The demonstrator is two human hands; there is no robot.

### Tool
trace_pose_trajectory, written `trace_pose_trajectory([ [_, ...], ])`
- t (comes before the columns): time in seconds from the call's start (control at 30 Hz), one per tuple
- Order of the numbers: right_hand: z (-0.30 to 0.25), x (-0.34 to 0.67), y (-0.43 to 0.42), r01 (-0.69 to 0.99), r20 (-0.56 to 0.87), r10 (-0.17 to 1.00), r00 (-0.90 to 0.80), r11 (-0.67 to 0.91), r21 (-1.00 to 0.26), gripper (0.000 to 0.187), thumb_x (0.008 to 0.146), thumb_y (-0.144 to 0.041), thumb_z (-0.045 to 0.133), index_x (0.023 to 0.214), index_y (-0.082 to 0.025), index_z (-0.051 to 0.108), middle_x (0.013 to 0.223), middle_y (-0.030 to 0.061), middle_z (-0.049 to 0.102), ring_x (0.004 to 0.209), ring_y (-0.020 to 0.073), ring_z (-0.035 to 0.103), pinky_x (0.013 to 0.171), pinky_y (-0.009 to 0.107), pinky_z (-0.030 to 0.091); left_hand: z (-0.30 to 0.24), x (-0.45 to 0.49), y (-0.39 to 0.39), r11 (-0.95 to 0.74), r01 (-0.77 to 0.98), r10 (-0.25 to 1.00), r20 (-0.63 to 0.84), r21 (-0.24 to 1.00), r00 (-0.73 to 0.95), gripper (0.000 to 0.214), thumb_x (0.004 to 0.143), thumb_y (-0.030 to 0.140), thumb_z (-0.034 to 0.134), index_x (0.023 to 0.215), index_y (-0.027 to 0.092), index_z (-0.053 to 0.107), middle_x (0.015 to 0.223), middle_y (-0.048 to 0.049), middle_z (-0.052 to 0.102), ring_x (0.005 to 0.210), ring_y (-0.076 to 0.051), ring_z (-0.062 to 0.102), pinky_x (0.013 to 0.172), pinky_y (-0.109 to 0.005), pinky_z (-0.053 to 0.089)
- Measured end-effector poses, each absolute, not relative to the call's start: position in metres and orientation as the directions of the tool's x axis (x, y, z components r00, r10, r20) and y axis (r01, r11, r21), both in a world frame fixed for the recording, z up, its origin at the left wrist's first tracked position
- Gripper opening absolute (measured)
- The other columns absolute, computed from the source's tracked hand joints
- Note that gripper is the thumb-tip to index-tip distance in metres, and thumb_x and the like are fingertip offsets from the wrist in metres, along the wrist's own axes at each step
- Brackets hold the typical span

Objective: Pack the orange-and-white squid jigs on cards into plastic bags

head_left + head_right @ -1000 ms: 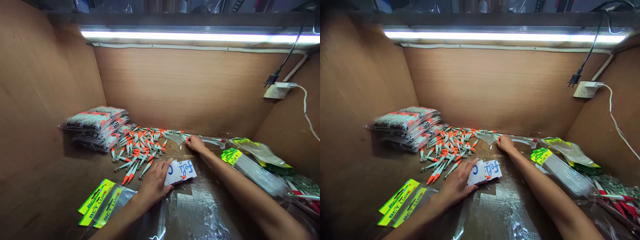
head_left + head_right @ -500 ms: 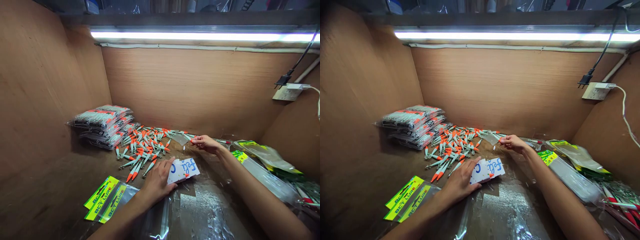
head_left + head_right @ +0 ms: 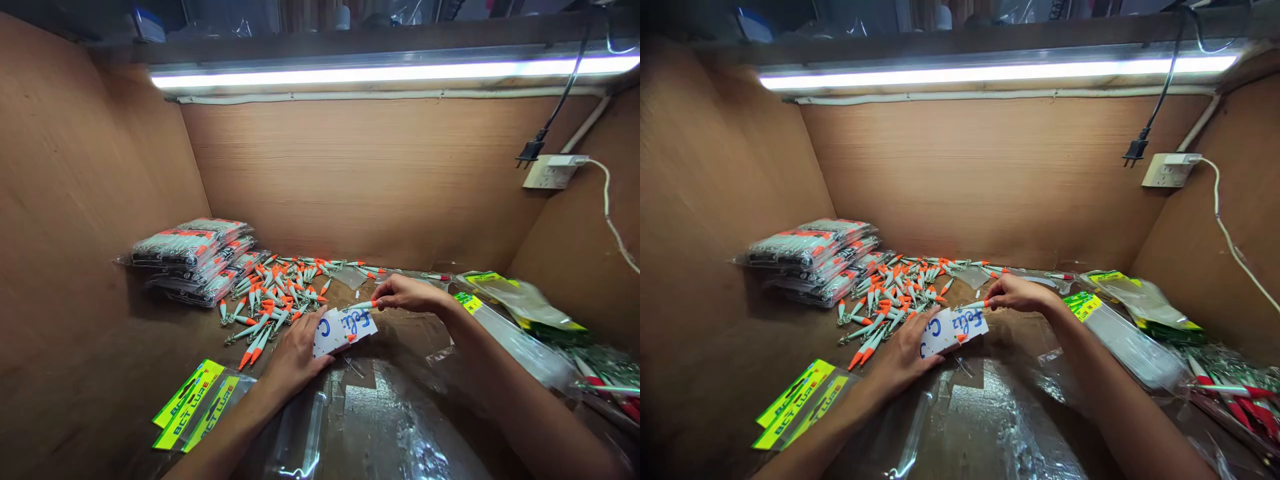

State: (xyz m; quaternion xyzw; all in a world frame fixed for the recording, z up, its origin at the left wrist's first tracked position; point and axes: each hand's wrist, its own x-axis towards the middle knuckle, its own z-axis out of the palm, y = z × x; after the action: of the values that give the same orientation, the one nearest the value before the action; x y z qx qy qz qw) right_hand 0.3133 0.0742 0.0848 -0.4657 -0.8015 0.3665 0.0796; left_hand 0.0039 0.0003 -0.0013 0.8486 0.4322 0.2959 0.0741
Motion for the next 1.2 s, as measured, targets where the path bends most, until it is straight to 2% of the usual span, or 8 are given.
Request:
trace_pose_trajectory([
  [0.47, 0.083, 0.290, 0.063, 0.735, -0.140, 0.808, -0.572, 0.429, -0.526, 0.040, 0.092, -0.044, 0.051, 0.104, -0.012, 0.072, 0.090, 0.0019, 0.064, 0.069, 0.0010, 0.044, 0.062, 0.010, 0.026, 0.006, 0.006, -0.003, -0.591, 0.691, 0.799, 0.422, 0.417, 0.429, 0.096, 0.073, 0.023, 0.080, 0.152, 0.034, 0.026, 0.141, -0.0054, 0.048, 0.125, -0.026, 0.049, 0.106, -0.043, 0.042],
  [0.6, 0.073, 0.268, 0.059, 0.746, -0.050, 0.833, -0.551, 0.465, -0.476, 0.034, 0.093, -0.036, 0.052, 0.100, -0.010, 0.073, 0.089, 0.0048, 0.063, 0.073, 0.0023, 0.047, 0.067, 0.012, 0.029, 0.008, 0.008, -0.004, -0.595, 0.689, 0.794, 0.437, 0.414, 0.423, 0.097, 0.072, 0.022, 0.079, 0.152, 0.033, 0.025, 0.142, -0.0044, 0.048, 0.124, -0.025, 0.050, 0.106, -0.041, 0.042],
  [0.77, 0.057, 0.243, 0.049, 0.700, 0.125, 0.751, -0.648, 0.653, -0.291, 0.021, 0.091, -0.034, 0.060, 0.093, -0.019, 0.075, 0.092, 0.0036, 0.060, 0.089, 0.0054, 0.046, 0.089, 0.016, 0.032, 0.006, 0.008, -0.003, -0.577, 0.694, 0.804, 0.452, 0.432, 0.387, 0.097, 0.073, 0.023, 0.078, 0.153, 0.032, 0.024, 0.143, -0.0038, 0.047, 0.127, -0.025, 0.048, 0.108, -0.041, 0.040],
  [0.87, 0.052, 0.244, 0.050, 0.642, 0.142, 0.691, -0.708, 0.715, -0.277, 0.018, 0.092, -0.036, 0.061, 0.095, -0.026, 0.075, 0.093, 0.0011, 0.059, 0.096, 0.0064, 0.046, 0.111, 0.024, 0.024, 0.004, 0.007, -0.003, -0.564, 0.704, 0.814, 0.433, 0.432, 0.387, 0.098, 0.072, 0.023, 0.078, 0.153, 0.033, 0.024, 0.143, -0.0030, 0.048, 0.126, -0.024, 0.049, 0.107, -0.039, 0.041],
  [0.93, 0.052, 0.252, 0.056, 0.609, 0.121, 0.669, -0.734, 0.726, -0.318, 0.019, 0.093, -0.037, 0.059, 0.099, -0.027, 0.075, 0.095, 0.0006, 0.060, 0.099, 0.0067, 0.048, 0.114, 0.026, 0.022, 0.004, 0.006, -0.003, -0.561, 0.709, 0.819, 0.407, 0.427, 0.404, 0.097, 0.072, 0.025, 0.079, 0.152, 0.032, 0.024, 0.143, -0.0036, 0.047, 0.125, -0.025, 0.049, 0.106, -0.040, 0.042],
  [1.03, 0.054, 0.270, 0.076, 0.672, 0.077, 0.775, -0.627, 0.589, -0.449, 0.033, 0.096, -0.044, 0.052, 0.107, -0.021, 0.074, 0.098, 0.0024, 0.063, 0.092, 0.0062, 0.053, 0.098, 0.017, 0.035, 0.003, 0.005, -0.004, -0.556, 0.723, 0.827, 0.356, 0.411, 0.434, 0.097, 0.072, 0.030, 0.080, 0.152, 0.033, 0.025, 0.145, -0.0047, 0.046, 0.126, -0.027, 0.049, 0.105, -0.042, 0.042],
  [1.13, 0.051, 0.288, 0.110, 0.843, 0.088, 0.978, -0.192, 0.210, -0.496, 0.044, 0.096, -0.049, 0.048, 0.112, -0.015, 0.072, 0.103, 0.0053, 0.064, 0.090, 0.0079, 0.056, 0.080, 0.012, 0.036, 0.003, 0.006, -0.006, -0.562, 0.726, 0.826, 0.319, 0.397, 0.465, 0.097, 0.071, 0.031, 0.079, 0.152, 0.032, 0.025, 0.145, -0.0061, 0.046, 0.127, -0.028, 0.049, 0.106, -0.043, 0.041],
  [1.2, 0.044, 0.295, 0.134, 0.876, 0.102, 0.995, -0.003, 0.052, -0.480, 0.041, 0.097, -0.042, 0.046, 0.117, -0.015, 0.070, 0.110, 0.0073, 0.063, 0.097, 0.0104, 0.057, 0.079, 0.012, 0.036, 0.004, 0.006, -0.008, -0.561, 0.729, 0.827, 0.300, 0.391, 0.476, 0.096, 0.072, 0.031, 0.079, 0.152, 0.032, 0.026, 0.144, -0.0067, 0.047, 0.126, -0.028, 0.049, 0.106, -0.043, 0.041],
])
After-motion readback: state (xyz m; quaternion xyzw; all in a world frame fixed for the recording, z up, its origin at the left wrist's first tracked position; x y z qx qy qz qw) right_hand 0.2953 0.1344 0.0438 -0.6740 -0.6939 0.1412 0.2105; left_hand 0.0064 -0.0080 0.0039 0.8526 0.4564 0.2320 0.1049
